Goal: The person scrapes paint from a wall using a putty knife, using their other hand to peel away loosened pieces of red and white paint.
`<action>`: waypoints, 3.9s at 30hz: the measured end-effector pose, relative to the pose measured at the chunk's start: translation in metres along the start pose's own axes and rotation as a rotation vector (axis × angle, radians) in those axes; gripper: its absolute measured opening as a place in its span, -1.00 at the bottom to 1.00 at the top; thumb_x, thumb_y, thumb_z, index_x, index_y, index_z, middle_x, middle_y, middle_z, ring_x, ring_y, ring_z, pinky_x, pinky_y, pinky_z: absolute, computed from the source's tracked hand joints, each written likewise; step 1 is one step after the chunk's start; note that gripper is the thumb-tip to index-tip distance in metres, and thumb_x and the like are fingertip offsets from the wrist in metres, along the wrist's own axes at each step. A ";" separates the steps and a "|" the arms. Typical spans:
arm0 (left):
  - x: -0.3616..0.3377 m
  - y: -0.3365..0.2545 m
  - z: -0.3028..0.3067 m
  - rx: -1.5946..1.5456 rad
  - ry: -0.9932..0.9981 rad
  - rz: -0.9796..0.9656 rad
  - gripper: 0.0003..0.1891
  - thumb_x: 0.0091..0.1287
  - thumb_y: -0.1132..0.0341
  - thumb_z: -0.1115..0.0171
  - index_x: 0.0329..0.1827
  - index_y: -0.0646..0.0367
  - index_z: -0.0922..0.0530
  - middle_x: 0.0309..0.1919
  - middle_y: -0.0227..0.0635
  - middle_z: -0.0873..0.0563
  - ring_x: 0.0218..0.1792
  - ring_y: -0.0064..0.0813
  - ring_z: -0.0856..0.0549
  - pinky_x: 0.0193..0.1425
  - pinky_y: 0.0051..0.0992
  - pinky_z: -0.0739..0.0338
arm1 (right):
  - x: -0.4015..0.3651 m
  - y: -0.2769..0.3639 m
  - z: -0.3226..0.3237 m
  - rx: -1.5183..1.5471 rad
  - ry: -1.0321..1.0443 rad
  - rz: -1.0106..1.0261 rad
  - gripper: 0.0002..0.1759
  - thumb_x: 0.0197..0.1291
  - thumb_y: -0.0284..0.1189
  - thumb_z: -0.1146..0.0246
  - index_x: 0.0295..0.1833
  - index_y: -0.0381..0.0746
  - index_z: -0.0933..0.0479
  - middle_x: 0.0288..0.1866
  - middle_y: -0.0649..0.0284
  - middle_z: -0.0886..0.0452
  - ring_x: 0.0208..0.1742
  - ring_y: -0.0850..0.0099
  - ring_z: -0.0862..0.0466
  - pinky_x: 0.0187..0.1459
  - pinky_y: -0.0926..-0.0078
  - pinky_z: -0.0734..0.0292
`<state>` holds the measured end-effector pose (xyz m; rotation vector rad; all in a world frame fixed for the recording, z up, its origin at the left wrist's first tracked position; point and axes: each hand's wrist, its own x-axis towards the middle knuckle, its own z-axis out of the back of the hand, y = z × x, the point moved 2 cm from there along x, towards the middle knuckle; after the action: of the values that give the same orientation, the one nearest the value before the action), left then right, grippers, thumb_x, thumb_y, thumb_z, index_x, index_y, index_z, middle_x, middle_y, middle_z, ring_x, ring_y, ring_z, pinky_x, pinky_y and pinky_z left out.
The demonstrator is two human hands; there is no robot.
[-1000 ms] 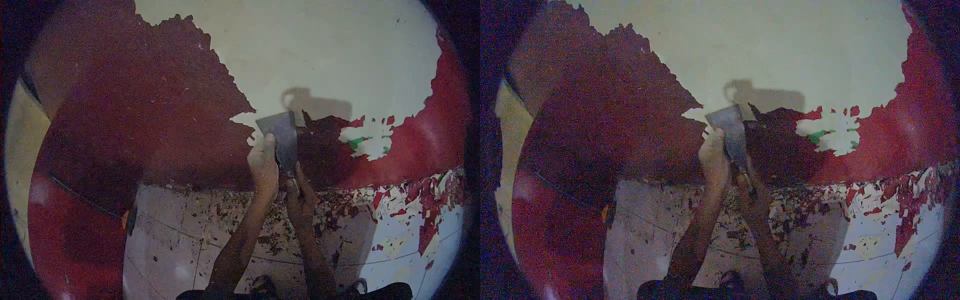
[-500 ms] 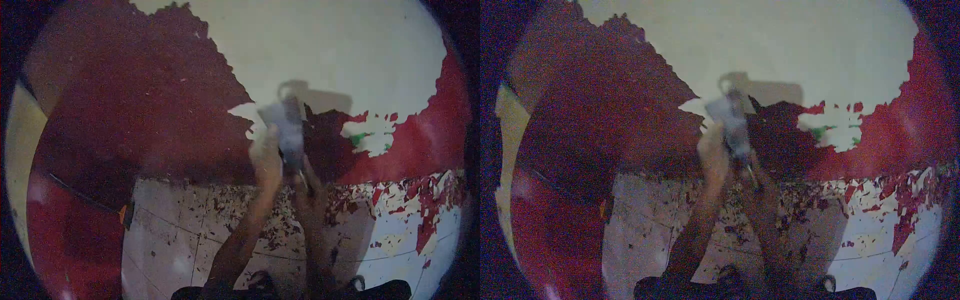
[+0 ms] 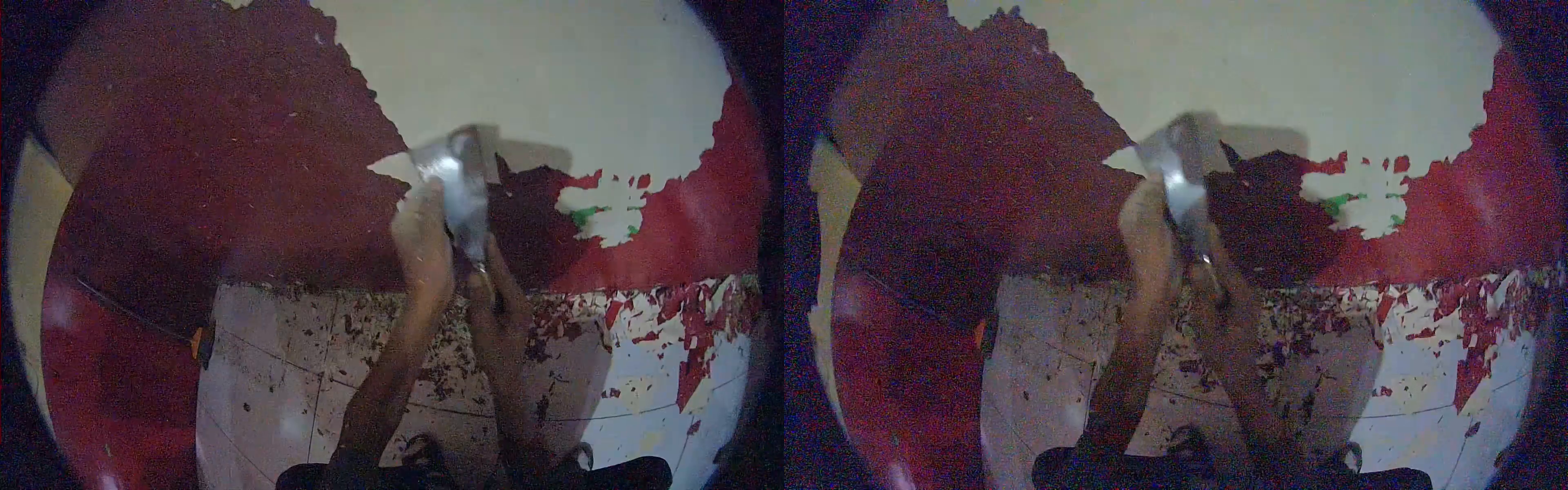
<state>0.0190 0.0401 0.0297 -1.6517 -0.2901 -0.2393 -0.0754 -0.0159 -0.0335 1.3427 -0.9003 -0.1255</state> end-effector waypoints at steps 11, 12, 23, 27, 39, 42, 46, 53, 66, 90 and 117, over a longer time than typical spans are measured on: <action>0.000 0.001 -0.002 0.181 0.001 -0.080 -0.65 0.40 0.09 -0.11 -0.43 0.20 -0.45 -0.53 -0.54 -0.39 -0.46 -0.66 -0.32 -0.40 -0.53 -0.26 | 0.012 0.014 0.017 0.148 0.071 -0.215 -0.47 0.32 -0.32 -0.18 0.34 -0.29 -0.34 0.09 0.15 -0.57 -0.09 0.56 -0.51 -0.05 0.59 -0.43; -0.001 0.003 -0.003 0.120 0.010 -0.055 -0.64 0.40 0.09 -0.10 -0.43 0.20 -0.44 -0.53 -0.54 -0.39 -0.46 -0.66 -0.32 -0.39 -0.53 -0.26 | 0.011 0.010 0.015 0.097 0.038 -0.171 -0.47 0.32 -0.31 -0.18 0.34 -0.30 -0.34 0.14 0.12 -0.56 -0.01 0.53 -0.53 0.02 0.56 -0.43; 0.001 0.024 -0.003 -0.080 0.056 0.025 -0.61 0.44 0.06 -0.04 -0.35 0.25 -0.50 -0.44 -0.50 -0.48 -0.37 -0.64 -0.40 -0.27 -0.51 -0.35 | 0.017 0.010 0.033 0.079 0.167 -0.243 -0.50 0.36 -0.32 -0.10 0.33 -0.34 -0.34 0.20 0.05 -0.53 0.15 0.44 -0.49 0.15 0.46 -0.39; 0.006 0.022 -0.010 -0.121 0.002 0.051 -0.68 0.43 0.11 -0.05 -0.25 0.23 -0.52 -0.35 -0.45 -0.54 -0.36 -0.59 -0.49 -0.21 -0.51 -0.44 | 0.029 0.012 0.030 0.038 0.202 -0.147 -0.52 0.37 -0.34 -0.07 0.32 -0.33 -0.35 0.16 0.06 -0.56 0.08 0.44 -0.55 0.08 0.49 -0.45; -0.008 0.002 -0.016 -0.293 0.036 0.204 -0.66 0.41 0.04 -0.10 -0.25 0.19 -0.52 -0.45 -0.49 -0.47 -0.45 -0.68 -0.42 -0.36 -0.56 -0.39 | 0.033 0.023 0.042 0.136 0.251 -0.179 -0.50 0.37 -0.33 -0.08 0.36 -0.31 -0.31 0.20 0.07 -0.52 0.21 0.41 -0.47 0.23 0.45 -0.33; -0.004 0.008 -0.010 -0.154 0.104 0.211 -0.61 0.38 -0.04 -0.13 -0.26 0.17 -0.52 -0.43 -0.48 -0.50 -0.46 -0.65 -0.43 -0.33 -0.52 -0.42 | 0.033 0.027 0.044 0.093 0.254 -0.207 -0.49 0.37 -0.32 -0.09 0.36 -0.29 -0.31 0.19 0.08 -0.53 0.15 0.41 -0.51 0.20 0.46 -0.37; -0.016 0.062 -0.013 -0.401 0.211 0.186 -0.58 0.35 -0.08 -0.14 -0.22 0.17 -0.51 -0.35 -0.42 -0.56 -0.41 -0.59 -0.50 -0.26 -0.43 -0.48 | 0.034 0.033 0.058 0.121 0.293 -0.324 -0.50 0.35 -0.32 -0.12 0.35 -0.27 -0.33 0.17 0.08 -0.55 0.06 0.43 -0.56 0.14 0.45 -0.42; -0.005 0.038 0.001 -0.700 0.080 0.490 -0.57 0.37 -0.03 -0.14 -0.03 0.19 -0.43 -0.20 -0.32 -0.59 -0.16 -0.45 -0.58 -0.04 -0.35 -0.53 | 0.058 0.037 0.041 -0.171 0.424 -0.141 -0.55 0.30 -0.41 -0.16 0.29 -0.24 -0.41 0.07 0.14 -0.63 0.03 0.47 -0.61 0.09 0.47 -0.47; -0.019 0.040 -0.022 -0.737 0.178 0.474 -0.56 0.40 -0.05 -0.08 -0.01 0.21 -0.45 -0.27 -0.35 -0.59 -0.32 -0.50 -0.59 -0.25 -0.44 -0.53 | 0.056 0.054 0.066 -0.207 0.366 -0.207 -0.58 0.25 -0.50 -0.19 0.24 -0.22 -0.47 -0.10 0.22 -0.70 -0.19 0.56 -0.61 -0.10 0.45 -0.52; -0.025 0.048 0.004 -0.527 0.131 0.340 -0.60 0.45 0.04 0.06 0.08 0.22 -0.41 -0.12 -0.20 -0.53 -0.12 -0.42 -0.58 -0.02 -0.36 -0.51 | 0.047 0.048 0.046 0.021 0.381 -0.235 -0.62 0.24 -0.51 -0.19 0.19 -0.23 -0.51 -0.04 0.13 -0.68 -0.06 0.49 -0.65 0.00 0.49 -0.53; -0.031 0.135 0.085 -0.062 -0.386 0.017 -0.45 0.28 0.07 -0.27 0.18 0.28 -0.39 0.10 -0.15 -0.47 0.12 -0.26 -0.46 0.26 -0.27 -0.31 | 0.028 0.021 0.087 -0.258 0.307 -0.298 -0.55 0.24 -0.36 -0.21 0.26 -0.14 -0.47 -0.25 0.30 -0.65 -0.38 0.53 -0.52 -0.33 0.51 -0.43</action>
<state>0.0327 0.1111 -0.1160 -1.7558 -0.5631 0.0874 -0.1190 -0.0941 -0.0051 1.2057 -0.4067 -0.2493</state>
